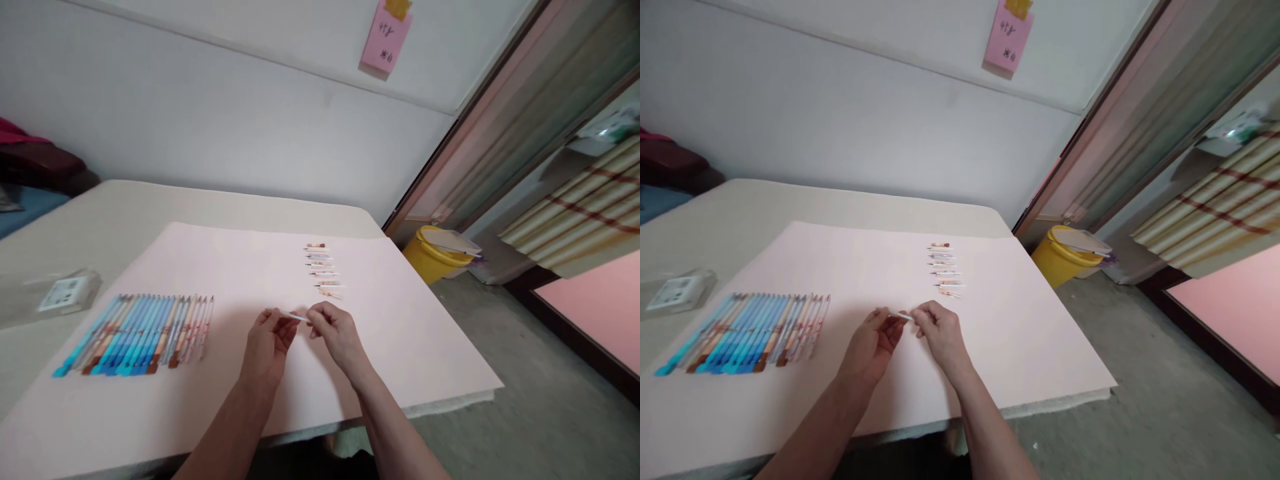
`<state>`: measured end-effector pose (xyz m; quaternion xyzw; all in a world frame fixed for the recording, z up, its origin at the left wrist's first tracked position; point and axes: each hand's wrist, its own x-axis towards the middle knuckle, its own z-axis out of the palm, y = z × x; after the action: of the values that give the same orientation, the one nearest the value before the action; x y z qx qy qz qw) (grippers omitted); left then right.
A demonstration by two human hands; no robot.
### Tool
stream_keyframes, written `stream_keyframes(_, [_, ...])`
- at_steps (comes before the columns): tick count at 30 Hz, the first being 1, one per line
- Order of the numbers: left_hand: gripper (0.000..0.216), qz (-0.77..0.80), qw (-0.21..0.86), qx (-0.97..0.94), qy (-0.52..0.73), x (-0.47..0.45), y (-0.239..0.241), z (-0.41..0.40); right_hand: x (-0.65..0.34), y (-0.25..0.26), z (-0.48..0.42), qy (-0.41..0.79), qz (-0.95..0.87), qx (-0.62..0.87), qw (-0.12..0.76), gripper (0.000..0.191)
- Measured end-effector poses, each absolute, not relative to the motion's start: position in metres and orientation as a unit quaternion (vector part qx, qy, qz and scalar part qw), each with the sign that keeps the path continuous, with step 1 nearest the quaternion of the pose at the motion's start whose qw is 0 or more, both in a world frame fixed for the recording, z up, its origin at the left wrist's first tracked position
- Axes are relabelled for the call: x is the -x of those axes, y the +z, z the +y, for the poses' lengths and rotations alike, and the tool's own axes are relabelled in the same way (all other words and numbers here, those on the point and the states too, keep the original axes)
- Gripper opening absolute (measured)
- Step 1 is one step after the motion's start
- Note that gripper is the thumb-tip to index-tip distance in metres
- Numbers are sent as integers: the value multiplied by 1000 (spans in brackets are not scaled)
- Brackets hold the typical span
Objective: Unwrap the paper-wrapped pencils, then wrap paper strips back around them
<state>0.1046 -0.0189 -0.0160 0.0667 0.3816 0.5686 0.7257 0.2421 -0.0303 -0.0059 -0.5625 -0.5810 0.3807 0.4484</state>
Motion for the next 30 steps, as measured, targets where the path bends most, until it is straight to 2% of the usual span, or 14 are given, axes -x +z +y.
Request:
stream_keyframes(3, [8, 397, 718, -53, 569, -103, -15, -17, -264, -15, -20, 239, -584, 654, 416, 28])
stream_keyframes(7, [7, 409, 715, -44, 565, -100, -14, -16, -289, -38, -3, 62, -604, 755, 248, 24])
stream_keyframes(11, [8, 411, 713, -37, 567, -99, -14, -14, -295, -54, 5, 12, -610, 782, 127, 32])
stream_keyframes(19, [8, 415, 706, -28, 573, -96, -13, -9, -293, -70, 10, -25, -621, 779, 77, 21])
stream_keyframes(24, [6, 410, 699, -35, 584, -92, -16, -5, -291, -69, 11, 22, -621, 772, 134, 15])
stream_keyframes(27, [6, 412, 695, -31, 589, -90, -16, -4, -289, -61, 10, 158, -597, 752, 231, 11])
stream_keyframes(30, [7, 416, 685, -23, 598, -87, -17, -2, -284, -47, 5, 316, -578, 672, 339, 15])
